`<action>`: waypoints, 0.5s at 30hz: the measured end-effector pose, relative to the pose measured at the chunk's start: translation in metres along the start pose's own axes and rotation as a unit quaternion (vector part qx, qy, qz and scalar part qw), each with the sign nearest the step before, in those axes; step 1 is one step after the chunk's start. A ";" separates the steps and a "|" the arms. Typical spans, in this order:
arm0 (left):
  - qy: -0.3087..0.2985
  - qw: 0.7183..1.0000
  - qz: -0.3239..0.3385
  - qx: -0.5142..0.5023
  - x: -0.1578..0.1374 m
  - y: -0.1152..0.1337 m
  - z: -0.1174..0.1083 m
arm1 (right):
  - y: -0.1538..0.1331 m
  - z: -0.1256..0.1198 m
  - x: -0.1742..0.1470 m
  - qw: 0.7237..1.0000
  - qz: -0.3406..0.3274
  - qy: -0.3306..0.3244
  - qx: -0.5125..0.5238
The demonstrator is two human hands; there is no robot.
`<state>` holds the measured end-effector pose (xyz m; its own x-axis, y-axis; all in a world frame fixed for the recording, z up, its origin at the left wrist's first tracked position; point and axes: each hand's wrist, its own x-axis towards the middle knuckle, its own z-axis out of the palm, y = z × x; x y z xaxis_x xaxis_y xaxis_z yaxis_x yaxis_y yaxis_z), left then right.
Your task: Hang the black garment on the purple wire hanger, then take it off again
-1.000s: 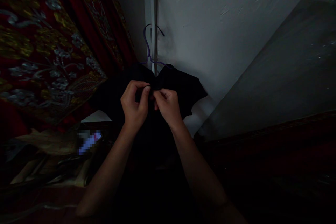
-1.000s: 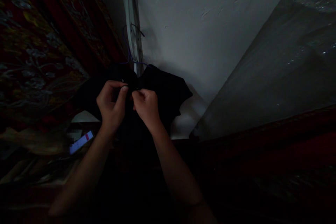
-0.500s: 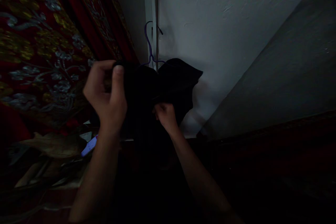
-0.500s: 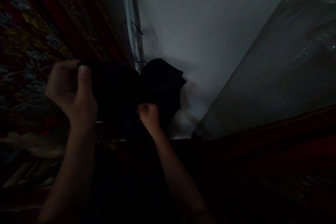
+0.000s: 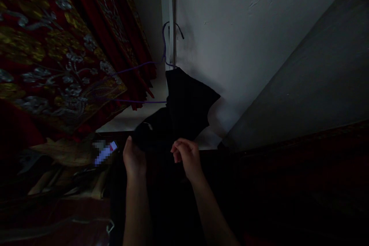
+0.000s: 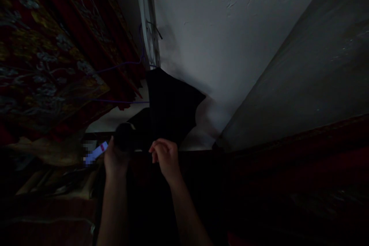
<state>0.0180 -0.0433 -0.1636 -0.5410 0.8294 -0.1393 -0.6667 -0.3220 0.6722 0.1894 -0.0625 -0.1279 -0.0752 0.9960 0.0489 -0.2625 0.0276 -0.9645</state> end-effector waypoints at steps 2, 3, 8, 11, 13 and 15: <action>0.017 1.000 0.008 0.012 -0.014 -0.005 0.011 | 0.011 -0.014 -0.001 0.999 0.021 0.040 -0.009; 0.010 1.000 0.016 0.007 -0.020 -0.005 0.018 | 0.016 -0.020 -0.001 0.998 0.025 0.052 -0.026; -0.147 0.987 0.024 0.055 -0.058 -0.002 0.049 | 0.017 -0.033 -0.007 0.980 -0.067 -0.024 -0.184; -0.202 0.963 0.058 0.170 -0.078 -0.004 0.058 | 0.013 -0.025 -0.012 0.979 -0.083 -0.101 -0.155; -0.242 0.932 0.120 0.240 -0.083 -0.001 0.061 | 0.011 -0.018 -0.013 0.985 -0.076 -0.106 -0.113; -0.269 0.899 0.189 0.289 -0.080 0.007 0.063 | 0.008 -0.013 -0.009 0.989 -0.063 -0.099 -0.087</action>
<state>0.0890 -0.0829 -0.1016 -0.2436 0.8614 0.4456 -0.0252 -0.4649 0.8850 0.2006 -0.0702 -0.1395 -0.2440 0.9481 0.2039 -0.1132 0.1810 -0.9770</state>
